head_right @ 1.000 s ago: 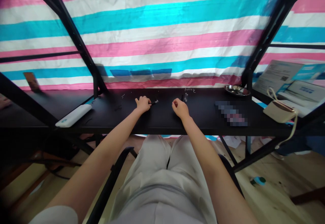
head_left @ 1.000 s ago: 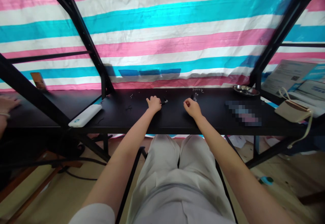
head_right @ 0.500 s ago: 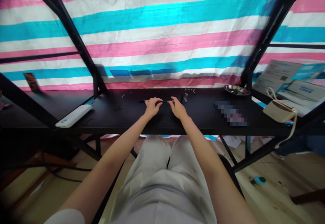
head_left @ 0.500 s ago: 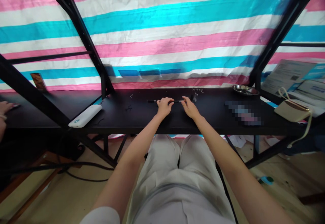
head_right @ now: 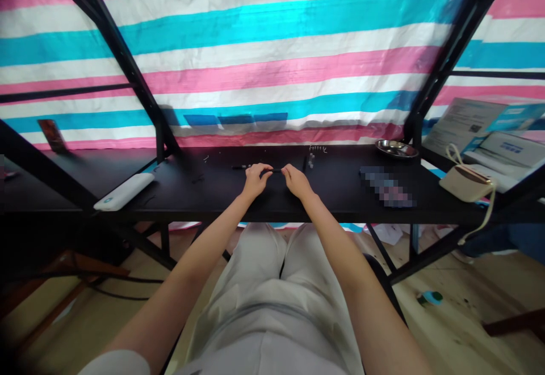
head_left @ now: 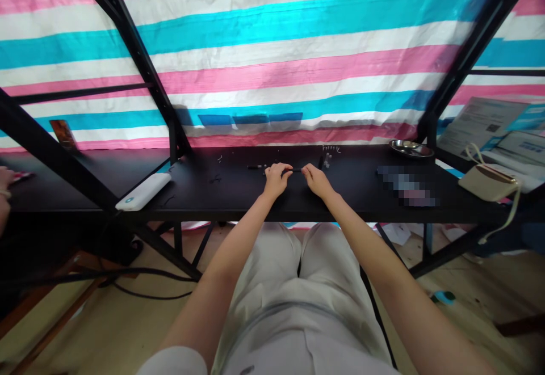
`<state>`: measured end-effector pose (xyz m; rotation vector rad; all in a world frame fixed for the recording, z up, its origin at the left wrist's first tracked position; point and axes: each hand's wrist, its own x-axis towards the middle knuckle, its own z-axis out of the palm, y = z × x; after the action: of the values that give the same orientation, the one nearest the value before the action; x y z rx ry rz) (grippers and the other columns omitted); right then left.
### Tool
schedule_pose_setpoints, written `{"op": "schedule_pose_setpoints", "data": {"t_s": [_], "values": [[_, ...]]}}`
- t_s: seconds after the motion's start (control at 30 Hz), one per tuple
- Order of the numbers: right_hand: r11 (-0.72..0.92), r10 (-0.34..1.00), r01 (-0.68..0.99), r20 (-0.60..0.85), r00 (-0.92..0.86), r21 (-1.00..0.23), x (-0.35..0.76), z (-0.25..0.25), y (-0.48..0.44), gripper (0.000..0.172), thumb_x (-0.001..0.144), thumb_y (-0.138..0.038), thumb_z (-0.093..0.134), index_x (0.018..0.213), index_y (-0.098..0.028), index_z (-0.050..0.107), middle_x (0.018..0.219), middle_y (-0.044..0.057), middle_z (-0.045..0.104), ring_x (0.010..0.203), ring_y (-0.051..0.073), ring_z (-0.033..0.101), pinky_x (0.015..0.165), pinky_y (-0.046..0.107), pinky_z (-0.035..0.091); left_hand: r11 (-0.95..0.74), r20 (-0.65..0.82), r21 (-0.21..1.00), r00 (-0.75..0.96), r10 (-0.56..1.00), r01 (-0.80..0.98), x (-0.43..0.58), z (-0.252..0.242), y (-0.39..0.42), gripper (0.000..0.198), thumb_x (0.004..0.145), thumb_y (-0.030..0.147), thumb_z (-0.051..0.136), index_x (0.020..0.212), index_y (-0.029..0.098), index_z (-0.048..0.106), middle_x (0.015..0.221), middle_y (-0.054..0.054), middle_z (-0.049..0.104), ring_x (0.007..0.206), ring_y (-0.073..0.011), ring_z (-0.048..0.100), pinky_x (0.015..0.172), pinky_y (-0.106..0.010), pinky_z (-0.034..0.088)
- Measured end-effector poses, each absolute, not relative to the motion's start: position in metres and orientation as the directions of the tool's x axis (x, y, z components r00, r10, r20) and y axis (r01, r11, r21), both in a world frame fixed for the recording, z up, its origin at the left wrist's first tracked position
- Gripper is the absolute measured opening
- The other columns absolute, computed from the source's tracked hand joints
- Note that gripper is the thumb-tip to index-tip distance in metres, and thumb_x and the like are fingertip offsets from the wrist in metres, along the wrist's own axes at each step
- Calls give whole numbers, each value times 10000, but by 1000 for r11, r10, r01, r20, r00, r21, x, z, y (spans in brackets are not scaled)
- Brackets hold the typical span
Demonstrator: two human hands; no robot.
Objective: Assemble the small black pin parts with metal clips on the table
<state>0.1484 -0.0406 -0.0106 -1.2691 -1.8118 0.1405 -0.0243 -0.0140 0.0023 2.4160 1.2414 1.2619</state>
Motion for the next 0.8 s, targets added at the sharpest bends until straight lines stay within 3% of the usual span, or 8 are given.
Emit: {"op": "schedule_pose_setpoints", "data": {"t_s": [0.4, 0.8], "values": [[538, 745, 654, 663, -73, -533, 145, -13, -37, 373, 937, -473, 262, 733, -222, 450, 661, 17, 516, 594, 143, 479, 615, 262, 367, -631, 599, 427, 319, 734, 648, -22, 0, -13, 177, 928, 299, 421, 939, 215, 577, 981, -25, 650, 950, -179, 541, 872, -344, 311], [533, 758, 660, 645, -96, -529, 142, -13, -39, 410, 935, -500, 248, 740, -218, 472, 696, 33, 556, 626, 146, 503, 640, 270, 388, -622, 592, 346, 351, 726, 702, -21, -2, -12, 309, 968, 269, 267, 767, 195, 489, 821, -36, 591, 854, -185, 502, 803, -345, 312]]}}
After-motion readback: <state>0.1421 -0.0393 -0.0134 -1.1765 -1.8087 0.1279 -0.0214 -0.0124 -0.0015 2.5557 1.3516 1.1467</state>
